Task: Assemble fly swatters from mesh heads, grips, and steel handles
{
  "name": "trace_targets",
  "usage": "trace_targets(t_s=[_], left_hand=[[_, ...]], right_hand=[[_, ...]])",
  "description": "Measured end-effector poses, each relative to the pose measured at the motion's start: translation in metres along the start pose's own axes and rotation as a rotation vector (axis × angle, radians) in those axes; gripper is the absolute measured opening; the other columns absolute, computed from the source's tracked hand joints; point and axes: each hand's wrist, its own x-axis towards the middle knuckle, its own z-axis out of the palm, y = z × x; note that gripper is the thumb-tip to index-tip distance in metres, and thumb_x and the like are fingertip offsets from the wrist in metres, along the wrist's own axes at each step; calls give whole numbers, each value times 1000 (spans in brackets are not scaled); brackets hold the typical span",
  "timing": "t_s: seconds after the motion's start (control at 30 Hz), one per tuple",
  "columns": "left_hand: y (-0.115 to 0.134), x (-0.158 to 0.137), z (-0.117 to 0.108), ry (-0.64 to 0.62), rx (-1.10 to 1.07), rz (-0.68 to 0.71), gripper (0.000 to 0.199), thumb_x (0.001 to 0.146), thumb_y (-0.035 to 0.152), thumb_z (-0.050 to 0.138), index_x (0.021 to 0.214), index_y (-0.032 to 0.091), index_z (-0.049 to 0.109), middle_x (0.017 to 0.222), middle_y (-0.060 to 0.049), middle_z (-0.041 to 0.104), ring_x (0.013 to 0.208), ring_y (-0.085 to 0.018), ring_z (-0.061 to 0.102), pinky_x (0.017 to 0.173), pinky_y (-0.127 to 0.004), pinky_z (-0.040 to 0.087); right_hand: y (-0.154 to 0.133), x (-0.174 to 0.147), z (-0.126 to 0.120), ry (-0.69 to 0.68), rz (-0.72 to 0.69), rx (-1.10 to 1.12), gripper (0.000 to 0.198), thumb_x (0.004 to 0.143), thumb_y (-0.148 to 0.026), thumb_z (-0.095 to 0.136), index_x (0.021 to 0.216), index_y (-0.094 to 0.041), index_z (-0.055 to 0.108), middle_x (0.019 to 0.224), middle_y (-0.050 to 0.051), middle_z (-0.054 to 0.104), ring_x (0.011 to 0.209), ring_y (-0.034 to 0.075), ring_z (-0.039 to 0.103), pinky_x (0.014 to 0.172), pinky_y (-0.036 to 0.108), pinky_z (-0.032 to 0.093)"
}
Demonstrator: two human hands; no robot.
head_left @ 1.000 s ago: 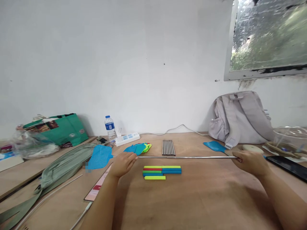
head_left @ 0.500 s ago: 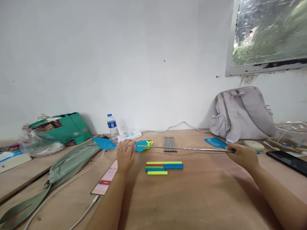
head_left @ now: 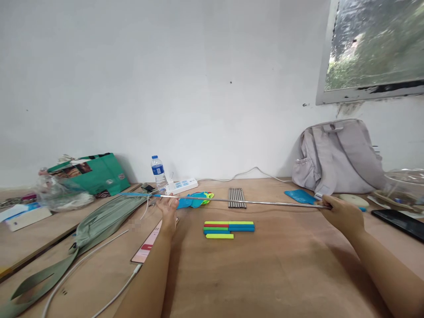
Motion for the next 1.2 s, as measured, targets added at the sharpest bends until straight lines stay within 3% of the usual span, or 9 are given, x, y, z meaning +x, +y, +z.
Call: trace_targets(t_s=[0.1, 0.23, 0.4, 0.5, 0.63, 0.77, 0.87, 1.07, 1.2], left_hand=[[2, 0, -3, -1, -139, -75, 66, 71, 49, 53, 124, 40, 13, 120, -4, 45, 100, -19, 55, 94, -43, 37], [13, 1, -5, 64, -246, -174, 44, 77, 58, 37, 115, 36, 34, 122, -3, 45, 105, -19, 53, 94, -41, 38], [26, 1, 0, 130, -378, -242, 30, 78, 51, 42, 98, 28, 45, 118, -3, 48, 100, -20, 55, 88, -41, 43], [29, 3, 1, 197, -448, -290, 21, 79, 43, 45, 87, 24, 48, 107, -1, 55, 87, -15, 60, 83, -35, 46], [29, 8, -5, 320, -525, -347, 18, 83, 36, 41, 80, 21, 50, 79, 1, 61, 57, -8, 56, 66, -26, 49], [30, 11, -7, 420, -544, -377, 17, 85, 28, 38, 82, 20, 52, 65, 3, 59, 48, -6, 51, 59, -23, 47], [30, 13, -5, 440, -505, -365, 17, 84, 23, 40, 77, 17, 55, 65, 2, 60, 53, -7, 54, 65, -23, 47], [30, 15, 2, 492, -461, -285, 16, 77, 5, 46, 68, 14, 55, 68, 2, 60, 73, -4, 59, 85, -16, 41], [32, 11, 6, 395, -411, -226, 19, 72, 3, 51, 84, 16, 55, 82, 1, 63, 90, -8, 58, 92, -23, 39]], right_hand=[[10, 1, 2, 5, -65, -7, 21, 72, -26, 39, 58, -22, 24, 54, 3, 50, 53, 16, 43, 53, 28, 20], [16, 2, 5, 5, -31, -26, 21, 71, -27, 41, 55, -22, 28, 51, 2, 49, 55, 16, 45, 58, 28, 23], [11, 4, 3, -16, 36, 15, 15, 68, -30, 46, 58, -21, 42, 63, 2, 58, 66, 17, 50, 61, 28, 24], [13, 4, 1, -37, 46, 8, 16, 67, -35, 49, 59, -21, 47, 64, 1, 59, 65, 17, 51, 61, 28, 24], [26, 3, 3, 47, 76, -22, 20, 64, -40, 51, 57, -21, 51, 60, 1, 58, 65, 18, 53, 62, 29, 26], [39, -1, 8, 40, 166, -32, 26, 64, -48, 51, 57, -23, 54, 59, 2, 57, 59, 18, 51, 53, 26, 26], [38, -1, 6, -36, 260, -41, 28, 63, -51, 52, 57, -24, 55, 62, 2, 58, 55, 17, 48, 46, 24, 22], [28, 4, -16, -39, 456, -118, 22, 67, -40, 48, 54, -23, 54, 60, 3, 56, 47, 15, 42, 43, 24, 18], [36, 5, -18, -85, 529, -70, 20, 64, -41, 50, 54, -24, 54, 55, 2, 51, 43, 14, 37, 43, 24, 19]])
